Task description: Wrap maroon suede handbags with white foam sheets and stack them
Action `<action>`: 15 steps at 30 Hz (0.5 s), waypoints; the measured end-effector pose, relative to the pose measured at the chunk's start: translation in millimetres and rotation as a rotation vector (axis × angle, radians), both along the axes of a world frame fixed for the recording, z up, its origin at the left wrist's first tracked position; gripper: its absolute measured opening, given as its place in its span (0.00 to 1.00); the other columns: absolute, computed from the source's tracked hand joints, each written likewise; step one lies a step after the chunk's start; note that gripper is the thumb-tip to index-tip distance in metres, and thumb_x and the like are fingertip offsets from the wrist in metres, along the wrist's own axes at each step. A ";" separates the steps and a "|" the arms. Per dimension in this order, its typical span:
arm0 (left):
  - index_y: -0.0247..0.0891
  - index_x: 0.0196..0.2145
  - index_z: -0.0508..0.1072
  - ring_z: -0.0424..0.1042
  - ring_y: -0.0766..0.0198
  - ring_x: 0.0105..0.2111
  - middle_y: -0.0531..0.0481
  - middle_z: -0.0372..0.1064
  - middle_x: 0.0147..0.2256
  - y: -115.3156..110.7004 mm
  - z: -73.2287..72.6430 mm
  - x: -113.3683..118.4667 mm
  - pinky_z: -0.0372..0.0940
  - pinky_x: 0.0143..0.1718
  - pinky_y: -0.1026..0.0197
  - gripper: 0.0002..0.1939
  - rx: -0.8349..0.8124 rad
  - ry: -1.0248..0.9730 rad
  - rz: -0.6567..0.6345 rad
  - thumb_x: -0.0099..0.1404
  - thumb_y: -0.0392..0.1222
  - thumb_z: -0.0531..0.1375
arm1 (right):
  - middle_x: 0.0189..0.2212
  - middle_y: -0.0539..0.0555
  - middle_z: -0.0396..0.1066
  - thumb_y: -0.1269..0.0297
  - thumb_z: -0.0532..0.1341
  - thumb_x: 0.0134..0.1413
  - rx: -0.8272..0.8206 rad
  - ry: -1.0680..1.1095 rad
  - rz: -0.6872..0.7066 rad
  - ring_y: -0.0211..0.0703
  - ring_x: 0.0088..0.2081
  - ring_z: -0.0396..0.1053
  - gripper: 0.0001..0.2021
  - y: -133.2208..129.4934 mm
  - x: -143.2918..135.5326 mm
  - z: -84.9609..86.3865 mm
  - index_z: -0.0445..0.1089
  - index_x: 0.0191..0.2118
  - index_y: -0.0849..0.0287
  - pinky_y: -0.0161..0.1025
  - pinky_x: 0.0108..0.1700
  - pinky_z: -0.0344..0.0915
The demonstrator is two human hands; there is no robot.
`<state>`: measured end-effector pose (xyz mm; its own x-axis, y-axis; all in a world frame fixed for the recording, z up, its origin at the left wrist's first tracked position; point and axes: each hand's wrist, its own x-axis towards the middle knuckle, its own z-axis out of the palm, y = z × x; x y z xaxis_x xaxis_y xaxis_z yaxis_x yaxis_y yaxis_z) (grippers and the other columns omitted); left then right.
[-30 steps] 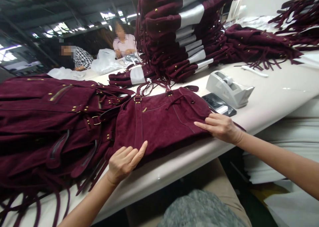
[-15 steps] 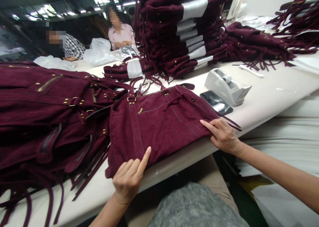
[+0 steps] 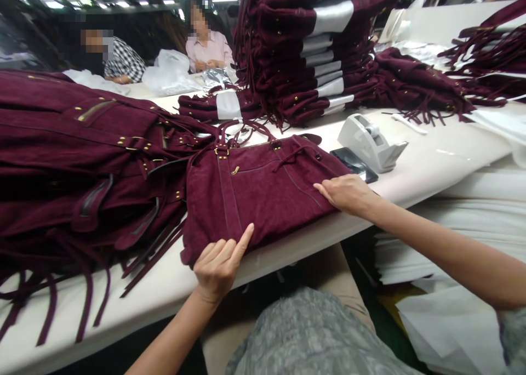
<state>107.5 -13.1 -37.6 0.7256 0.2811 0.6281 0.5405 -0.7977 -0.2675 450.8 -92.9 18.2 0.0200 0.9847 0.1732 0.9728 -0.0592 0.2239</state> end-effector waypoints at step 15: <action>0.36 0.66 0.54 0.63 0.59 0.33 0.51 0.60 0.28 -32.1 12.8 -5.4 0.60 0.41 0.56 0.30 -0.313 0.003 0.143 0.68 0.36 0.55 | 0.63 0.56 0.58 0.61 0.44 0.70 0.224 0.183 0.237 0.50 0.64 0.55 0.23 -19.6 21.0 -51.4 0.54 0.67 0.54 0.57 0.67 0.42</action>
<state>102.1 -45.2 -24.8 0.6666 0.5590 0.4931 0.6525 -0.7574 -0.0234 471.9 -112.4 -33.2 -0.1537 0.9038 0.3994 0.9881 0.1450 0.0521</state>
